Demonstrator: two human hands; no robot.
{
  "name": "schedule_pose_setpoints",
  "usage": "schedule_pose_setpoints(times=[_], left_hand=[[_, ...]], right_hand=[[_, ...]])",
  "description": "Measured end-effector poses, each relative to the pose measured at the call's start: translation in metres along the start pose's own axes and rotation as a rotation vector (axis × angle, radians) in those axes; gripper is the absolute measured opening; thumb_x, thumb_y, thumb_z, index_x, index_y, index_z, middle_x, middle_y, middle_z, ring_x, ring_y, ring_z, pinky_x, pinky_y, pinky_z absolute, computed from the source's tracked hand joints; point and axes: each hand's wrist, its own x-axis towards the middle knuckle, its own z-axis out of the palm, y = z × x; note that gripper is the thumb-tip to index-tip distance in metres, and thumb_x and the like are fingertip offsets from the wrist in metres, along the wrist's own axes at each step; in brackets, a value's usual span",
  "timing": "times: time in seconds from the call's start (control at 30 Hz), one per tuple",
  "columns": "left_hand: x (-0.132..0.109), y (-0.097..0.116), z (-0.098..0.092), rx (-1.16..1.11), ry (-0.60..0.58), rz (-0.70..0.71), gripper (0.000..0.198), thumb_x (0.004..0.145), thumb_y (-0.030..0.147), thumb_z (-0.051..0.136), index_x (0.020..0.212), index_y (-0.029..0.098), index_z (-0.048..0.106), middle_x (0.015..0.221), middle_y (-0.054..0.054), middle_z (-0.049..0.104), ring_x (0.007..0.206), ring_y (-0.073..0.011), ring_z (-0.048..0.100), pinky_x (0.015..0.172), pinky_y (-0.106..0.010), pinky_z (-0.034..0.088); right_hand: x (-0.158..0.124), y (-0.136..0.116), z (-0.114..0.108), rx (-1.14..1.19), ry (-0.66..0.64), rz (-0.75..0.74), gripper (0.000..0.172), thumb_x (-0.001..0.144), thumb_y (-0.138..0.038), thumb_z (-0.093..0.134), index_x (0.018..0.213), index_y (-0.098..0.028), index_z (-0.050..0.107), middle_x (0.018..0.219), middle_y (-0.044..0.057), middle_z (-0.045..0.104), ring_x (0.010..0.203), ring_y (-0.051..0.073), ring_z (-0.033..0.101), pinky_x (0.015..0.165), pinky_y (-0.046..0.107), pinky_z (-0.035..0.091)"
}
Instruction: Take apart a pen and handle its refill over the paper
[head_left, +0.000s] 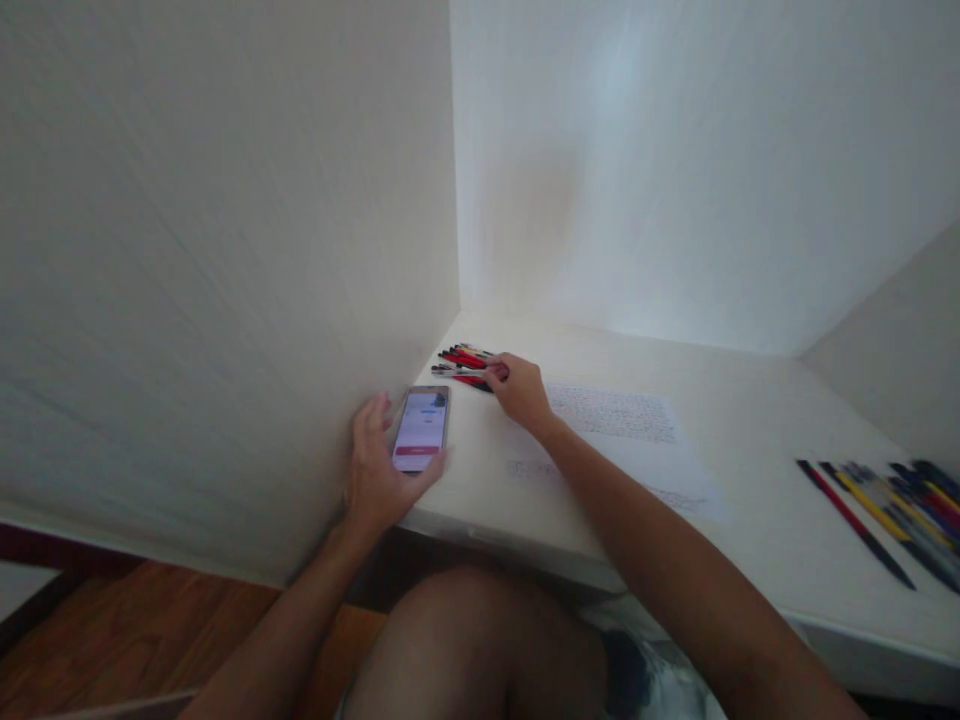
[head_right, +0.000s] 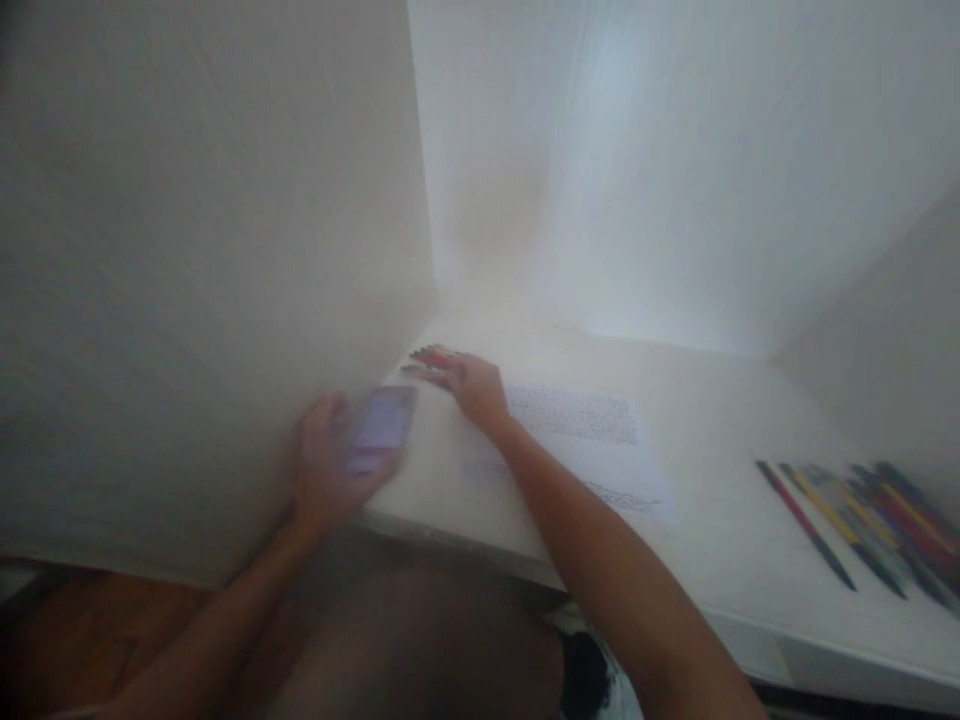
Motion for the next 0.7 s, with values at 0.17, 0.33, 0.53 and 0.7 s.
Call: schedule_pose_setpoints(times=[0.17, 0.33, 0.53, 0.7], left_hand=[[0.001, 0.003, -0.004, -0.037, 0.021, 0.023, 0.094, 0.079, 0.048, 0.073, 0.152, 0.017, 0.023, 0.140, -0.019, 0.043, 0.129, -0.0345, 0.049, 0.104, -0.052, 0.049], [0.001, 0.001, -0.002, -0.056, -0.018, 0.033, 0.106, 0.071, 0.056, 0.079, 0.153, 0.016, 0.024, 0.143, -0.021, 0.041, 0.134, -0.0382, 0.045, 0.106, -0.054, 0.047], [0.005, 0.001, 0.000, -0.033, -0.165, 0.037, 0.099, 0.069, 0.058, 0.080, 0.149, 0.020, 0.034, 0.143, -0.017, 0.043, 0.133, -0.0372, 0.046, 0.112, -0.054, 0.042], [0.009, -0.003, 0.004, 0.011, -0.157, 0.024, 0.090, 0.071, 0.055, 0.078, 0.144, 0.018, 0.040, 0.138, -0.015, 0.047, 0.132, -0.0345, 0.047, 0.114, -0.052, 0.040]], right_hand=[[0.013, 0.000, -0.047, 0.336, 0.250, 0.088, 0.024, 0.085, -0.031, 0.066, 0.103, -0.016, 0.072, 0.099, 0.009, 0.074, 0.094, 0.020, 0.068, 0.089, 0.036, 0.053], [0.003, 0.009, -0.114, 0.667, 0.370, 0.171, 0.030, 0.078, -0.033, 0.074, 0.102, -0.017, 0.069, 0.093, 0.006, 0.072, 0.087, 0.017, 0.068, 0.082, 0.036, 0.054], [-0.018, 0.054, -0.161, 1.057, 0.394, 0.380, 0.017, 0.075, -0.018, 0.075, 0.090, -0.019, 0.067, 0.092, 0.001, 0.069, 0.080, 0.010, 0.064, 0.085, 0.029, 0.055], [-0.015, 0.095, -0.158, 1.259, 0.395, 0.595, 0.012, 0.078, -0.010, 0.070, 0.083, -0.019, 0.063, 0.080, -0.001, 0.067, 0.071, 0.008, 0.063, 0.075, 0.021, 0.056]])
